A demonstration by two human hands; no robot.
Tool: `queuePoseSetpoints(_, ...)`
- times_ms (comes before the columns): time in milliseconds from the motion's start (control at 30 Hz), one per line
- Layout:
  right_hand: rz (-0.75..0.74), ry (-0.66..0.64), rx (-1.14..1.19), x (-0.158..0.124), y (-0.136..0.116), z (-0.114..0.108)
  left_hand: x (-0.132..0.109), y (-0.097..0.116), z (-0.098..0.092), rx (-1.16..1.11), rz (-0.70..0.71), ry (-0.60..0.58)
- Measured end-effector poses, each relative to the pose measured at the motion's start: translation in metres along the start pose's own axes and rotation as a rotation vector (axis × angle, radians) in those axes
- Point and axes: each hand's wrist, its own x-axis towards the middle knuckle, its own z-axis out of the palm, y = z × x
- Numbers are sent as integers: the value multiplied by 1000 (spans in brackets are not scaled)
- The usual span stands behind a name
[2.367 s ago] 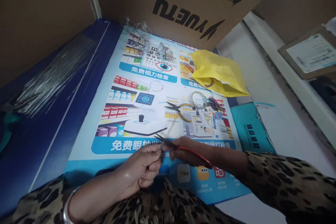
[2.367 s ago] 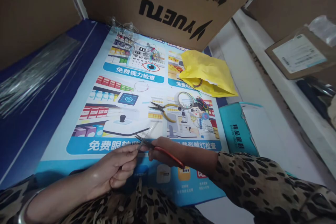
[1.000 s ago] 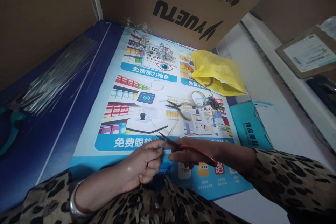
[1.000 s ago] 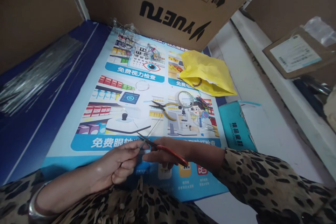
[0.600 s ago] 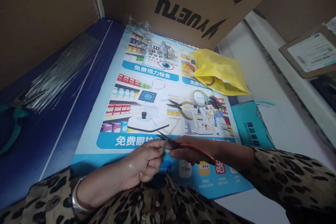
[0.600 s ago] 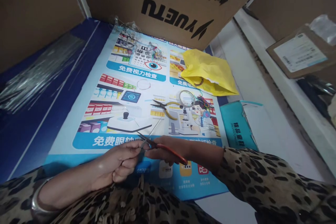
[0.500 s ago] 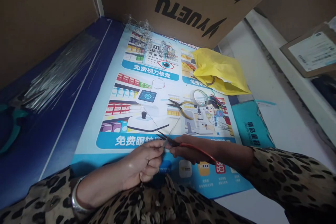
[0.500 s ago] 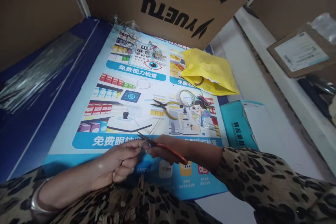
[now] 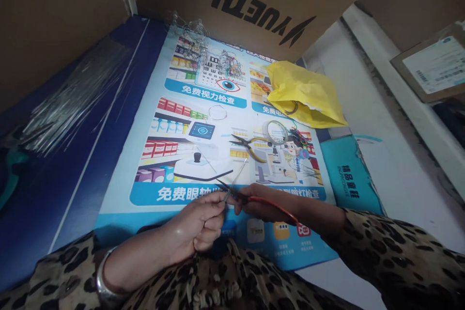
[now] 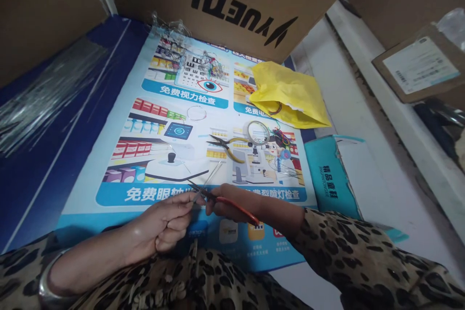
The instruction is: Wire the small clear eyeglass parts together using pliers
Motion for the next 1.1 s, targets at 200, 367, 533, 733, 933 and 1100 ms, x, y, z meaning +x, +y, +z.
queuePoseSetpoints(200, 75, 13, 83, -5, -9, 10, 1, -5, -3, -28, -1, 12)
queuePoseSetpoints(367, 140, 12, 225, -17, -8, 12, -1, -3, -3, -127, 148, 29)
queuePoseSetpoints(533, 83, -124, 459, -21, 5, 13, -2, -4, 0, -112, 194, 38)
queuePoseSetpoints(733, 60, -111, 610, -17, 6, 17, -3, -5, 4, -97, 250, 122)
queuePoseSetpoints(933, -13, -55, 429, -18, 2, 11, -1, -7, 0, -38, 173, 53)
queuePoseSetpoints(1100, -86, -6, 153, -19, -5, 3, -2, -7, 1, 1, 112, 22)
